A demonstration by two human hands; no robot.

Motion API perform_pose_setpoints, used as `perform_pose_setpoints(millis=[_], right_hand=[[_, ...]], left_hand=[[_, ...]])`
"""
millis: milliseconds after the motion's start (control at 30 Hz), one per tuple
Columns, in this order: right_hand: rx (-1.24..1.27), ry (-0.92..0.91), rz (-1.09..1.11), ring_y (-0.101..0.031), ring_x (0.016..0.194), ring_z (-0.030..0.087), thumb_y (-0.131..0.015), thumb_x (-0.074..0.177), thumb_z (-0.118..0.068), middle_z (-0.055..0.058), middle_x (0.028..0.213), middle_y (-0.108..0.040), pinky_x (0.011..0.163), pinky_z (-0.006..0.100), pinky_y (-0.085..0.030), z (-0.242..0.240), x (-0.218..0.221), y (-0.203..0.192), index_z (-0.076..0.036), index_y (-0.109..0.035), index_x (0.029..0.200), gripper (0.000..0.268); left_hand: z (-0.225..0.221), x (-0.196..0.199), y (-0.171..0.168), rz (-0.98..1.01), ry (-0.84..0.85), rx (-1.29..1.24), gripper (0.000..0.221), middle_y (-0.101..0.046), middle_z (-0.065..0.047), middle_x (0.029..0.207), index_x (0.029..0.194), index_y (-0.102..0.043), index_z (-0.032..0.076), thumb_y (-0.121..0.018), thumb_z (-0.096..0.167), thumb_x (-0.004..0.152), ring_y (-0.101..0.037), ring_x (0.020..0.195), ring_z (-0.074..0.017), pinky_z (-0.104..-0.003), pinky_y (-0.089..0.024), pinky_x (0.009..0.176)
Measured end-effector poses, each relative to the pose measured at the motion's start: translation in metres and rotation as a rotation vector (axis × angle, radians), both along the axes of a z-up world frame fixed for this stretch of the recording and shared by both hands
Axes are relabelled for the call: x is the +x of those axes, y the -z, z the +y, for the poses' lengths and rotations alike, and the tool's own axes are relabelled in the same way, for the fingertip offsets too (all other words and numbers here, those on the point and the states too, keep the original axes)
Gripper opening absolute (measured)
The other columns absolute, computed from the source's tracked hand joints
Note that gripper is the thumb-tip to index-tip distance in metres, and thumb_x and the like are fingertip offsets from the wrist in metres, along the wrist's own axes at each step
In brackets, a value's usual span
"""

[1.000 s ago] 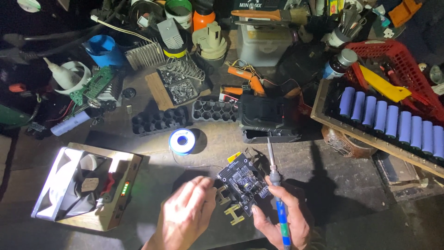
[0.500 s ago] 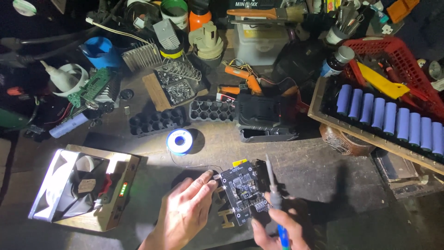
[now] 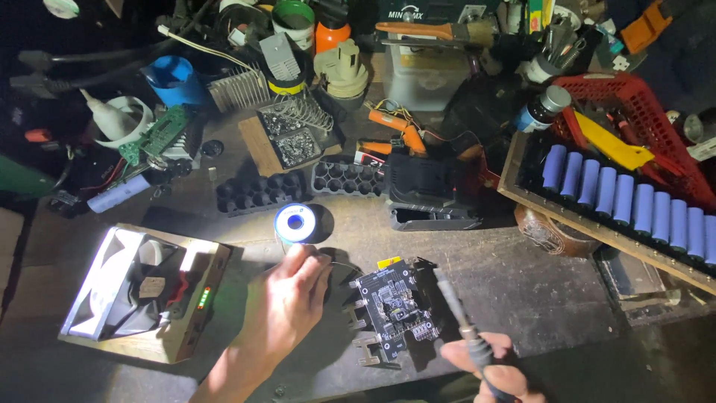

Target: Soldering components and pins onto a battery management system circuit board at a repair bench.

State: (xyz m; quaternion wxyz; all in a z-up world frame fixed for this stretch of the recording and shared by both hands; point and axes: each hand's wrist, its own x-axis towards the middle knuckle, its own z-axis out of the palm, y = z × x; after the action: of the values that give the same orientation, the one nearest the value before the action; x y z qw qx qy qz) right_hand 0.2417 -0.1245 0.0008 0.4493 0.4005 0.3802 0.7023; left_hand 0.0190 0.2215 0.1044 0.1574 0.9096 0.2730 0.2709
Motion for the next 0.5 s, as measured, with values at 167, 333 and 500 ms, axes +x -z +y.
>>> perform_pose_setpoints(millis=[167, 333, 500], right_hand=[[-0.547, -0.285, -0.878, -0.026, 0.03, -0.001, -0.053, 0.096, -0.042, -0.015, 0.048, -0.019, 0.037, 0.021, -0.017, 0.04, -0.026, -0.067, -0.033, -0.05, 0.102, 0.011], [-1.101, -0.255, -1.83, -0.026, 0.032, 0.012, -0.051, 0.102, -0.01, 0.041, 0.094, -0.072, 0.027, 0.027, -0.015, 0.085, -0.05, -0.132, 0.009, -0.064, 0.112, 0.025], [-0.904, 0.81, -3.124, -0.062, 0.126, 0.02, -0.051, 0.084, 0.001, 0.016, 0.081, -0.082, 0.113, 0.033, -0.04, 0.087, -0.057, -0.078, -0.005, -0.073, 0.119, 0.041]], left_hand=[[0.015, -0.012, -0.005, -0.228, 0.046, -0.399, 0.013, -0.074, 0.0, 0.073, 0.097, -0.078, 0.012, -0.066, 0.014, 0.093, -0.055, 0.038, -0.0028, -0.019, -0.049, 0.031], [0.02, -0.016, -0.023, -0.343, 0.191, -0.568, 0.007, -0.057, 0.004, 0.064, 0.093, -0.076, 0.009, -0.072, 0.015, 0.093, -0.041, 0.051, -0.0067, -0.025, -0.031, 0.047], [0.021, -0.016, -0.022, -0.364, 0.211, -0.664, 0.011, -0.08, 0.001, 0.089, 0.097, -0.08, 0.009, -0.075, 0.016, 0.09, -0.068, 0.074, -0.0072, -0.023, -0.052, 0.068]])
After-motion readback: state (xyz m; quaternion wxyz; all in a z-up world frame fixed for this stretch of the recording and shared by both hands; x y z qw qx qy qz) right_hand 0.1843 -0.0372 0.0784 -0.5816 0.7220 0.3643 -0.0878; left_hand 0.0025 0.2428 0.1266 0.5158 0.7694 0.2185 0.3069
